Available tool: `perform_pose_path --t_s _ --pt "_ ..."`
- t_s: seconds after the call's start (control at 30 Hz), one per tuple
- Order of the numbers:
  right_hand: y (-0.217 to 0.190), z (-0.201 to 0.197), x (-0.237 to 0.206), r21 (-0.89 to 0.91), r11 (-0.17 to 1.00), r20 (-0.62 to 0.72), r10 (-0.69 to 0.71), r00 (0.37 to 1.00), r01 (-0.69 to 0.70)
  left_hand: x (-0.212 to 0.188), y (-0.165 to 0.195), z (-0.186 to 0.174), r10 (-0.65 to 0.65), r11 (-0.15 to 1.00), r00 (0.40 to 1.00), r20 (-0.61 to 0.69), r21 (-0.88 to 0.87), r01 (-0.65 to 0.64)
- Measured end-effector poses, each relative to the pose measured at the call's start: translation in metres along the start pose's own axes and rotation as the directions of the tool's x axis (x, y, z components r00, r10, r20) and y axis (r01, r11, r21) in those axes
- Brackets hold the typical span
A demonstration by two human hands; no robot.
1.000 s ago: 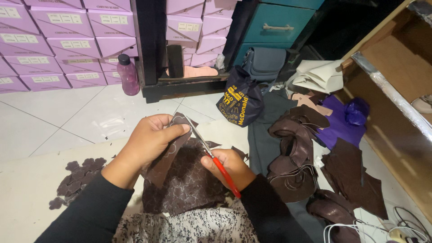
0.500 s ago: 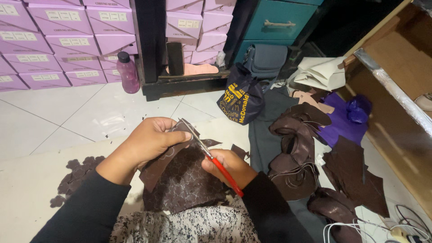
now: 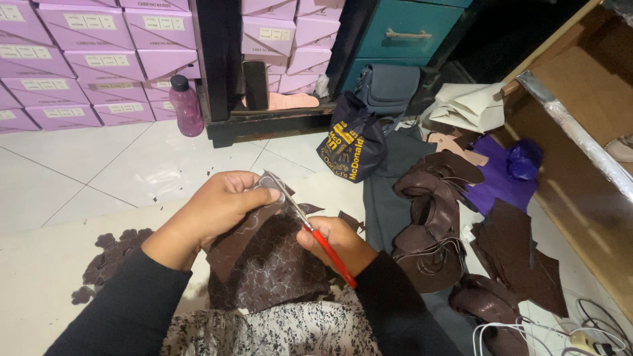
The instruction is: The person uses red-handled scissors to cut flower-shaped pieces from a brown patterned fabric. They hold the fabric with the left hand and cut along the outlines, then place the cut pieces into a growing pile on the floor.
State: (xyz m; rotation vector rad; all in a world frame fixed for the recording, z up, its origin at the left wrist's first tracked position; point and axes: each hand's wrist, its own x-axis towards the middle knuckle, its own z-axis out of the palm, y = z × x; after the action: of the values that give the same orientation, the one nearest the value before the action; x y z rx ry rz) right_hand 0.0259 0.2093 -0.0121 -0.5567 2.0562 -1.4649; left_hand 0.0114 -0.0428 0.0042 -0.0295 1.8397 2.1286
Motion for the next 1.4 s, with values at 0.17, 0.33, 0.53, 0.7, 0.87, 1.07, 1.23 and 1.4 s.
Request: perform_pose_path --t_s 0.17,0.33,0.53,0.7,0.87,1.07,1.23,1.4 --pt "0.001 0.001 0.002 0.061 0.998 -0.009 -0.034 0.999 0.034 0.001 -0.002 0.01 0.04 0.999 0.999 0.019 -0.036 -0.04" --pt "0.005 0.004 0.006 0.06 0.997 -0.03 -0.054 0.998 0.056 -0.002 -0.003 0.018 0.067 0.994 0.997 0.03 -0.085 -0.064" --pt "0.012 0.009 0.011 0.107 0.991 -0.113 -0.061 0.992 0.074 -0.001 -0.004 0.032 0.063 0.972 0.997 -0.04 -0.226 -0.071" --pt "0.014 0.016 0.015 0.175 0.983 -0.169 -0.031 0.985 0.061 0.002 -0.009 0.038 0.107 0.919 0.994 -0.032 -0.377 -0.112" --pt "0.007 0.019 0.013 0.138 0.99 -0.2 0.007 0.98 0.021 0.005 -0.011 0.039 0.098 0.914 0.993 -0.068 -0.389 -0.117" --pt "0.003 0.021 0.01 0.197 0.98 -0.206 0.069 0.976 -0.027 0.005 -0.012 0.039 0.09 0.909 0.994 -0.065 -0.403 -0.108" --pt "0.01 0.013 0.011 0.17 0.984 -0.176 -0.012 0.984 0.043 0.008 -0.012 0.03 0.115 0.936 0.992 -0.049 -0.331 -0.124" --pt "0.009 0.003 0.008 -0.012 0.995 -0.128 -0.103 0.987 0.102 0.009 -0.009 0.01 0.065 0.979 0.997 0.039 -0.196 -0.056"
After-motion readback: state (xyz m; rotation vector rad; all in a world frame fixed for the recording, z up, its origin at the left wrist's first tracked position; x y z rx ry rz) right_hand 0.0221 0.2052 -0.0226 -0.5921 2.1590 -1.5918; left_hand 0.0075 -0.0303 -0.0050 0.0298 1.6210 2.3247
